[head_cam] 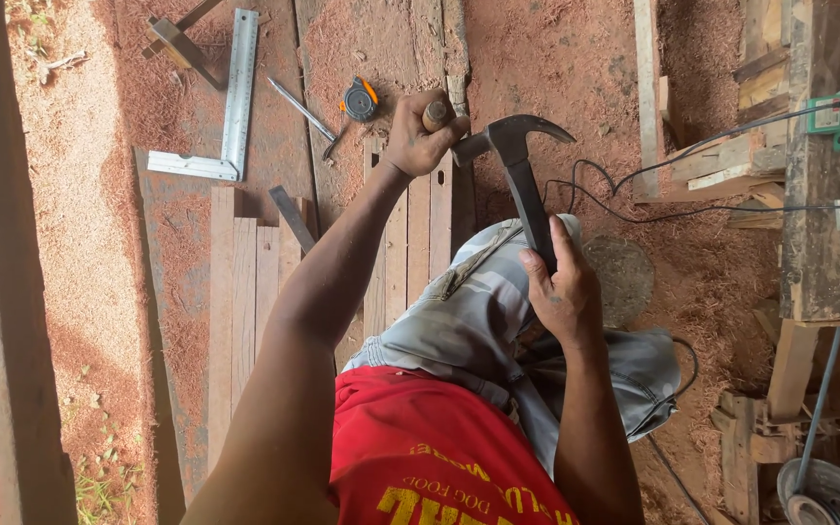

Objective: The person uses a hammer and a chisel to carve rectangular notches into a piece of wood. They repeatedly position the chisel and strike it with the hammer to remove wood chips, working on a wooden plank placed on a workbench.

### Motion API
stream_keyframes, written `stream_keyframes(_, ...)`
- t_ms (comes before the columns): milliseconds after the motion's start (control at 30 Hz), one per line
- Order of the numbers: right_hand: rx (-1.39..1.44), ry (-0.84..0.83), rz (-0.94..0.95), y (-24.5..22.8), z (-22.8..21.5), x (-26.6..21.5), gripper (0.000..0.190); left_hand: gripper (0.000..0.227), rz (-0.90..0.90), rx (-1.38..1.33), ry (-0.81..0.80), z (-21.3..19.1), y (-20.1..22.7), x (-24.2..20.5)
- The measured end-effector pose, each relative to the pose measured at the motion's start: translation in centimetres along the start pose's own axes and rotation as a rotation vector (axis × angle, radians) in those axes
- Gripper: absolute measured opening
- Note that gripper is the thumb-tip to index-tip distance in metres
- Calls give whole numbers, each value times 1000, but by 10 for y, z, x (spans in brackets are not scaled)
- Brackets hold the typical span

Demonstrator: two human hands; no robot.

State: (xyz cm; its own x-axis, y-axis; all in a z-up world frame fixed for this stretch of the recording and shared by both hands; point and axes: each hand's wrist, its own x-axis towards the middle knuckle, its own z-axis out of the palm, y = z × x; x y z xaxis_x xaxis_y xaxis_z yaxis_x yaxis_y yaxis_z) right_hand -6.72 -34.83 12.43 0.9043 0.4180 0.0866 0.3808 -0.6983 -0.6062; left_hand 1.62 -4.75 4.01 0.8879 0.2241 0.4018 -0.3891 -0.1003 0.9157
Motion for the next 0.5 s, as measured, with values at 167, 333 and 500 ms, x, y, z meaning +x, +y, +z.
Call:
stream_keyframes(167, -9, -11, 3, 3, 1, 0, 63, 30, -32, -20, -10, 2, -2, 0)
stream_keyframes(333, -2, -4, -15, 6, 2, 1, 63, 31, -41, -69, -27, 1, 2, 1)
stream_keyframes(500, -9, -4, -30, 8, 2, 1, 63, 41, 19, 22, -60, 0, -17, 0)
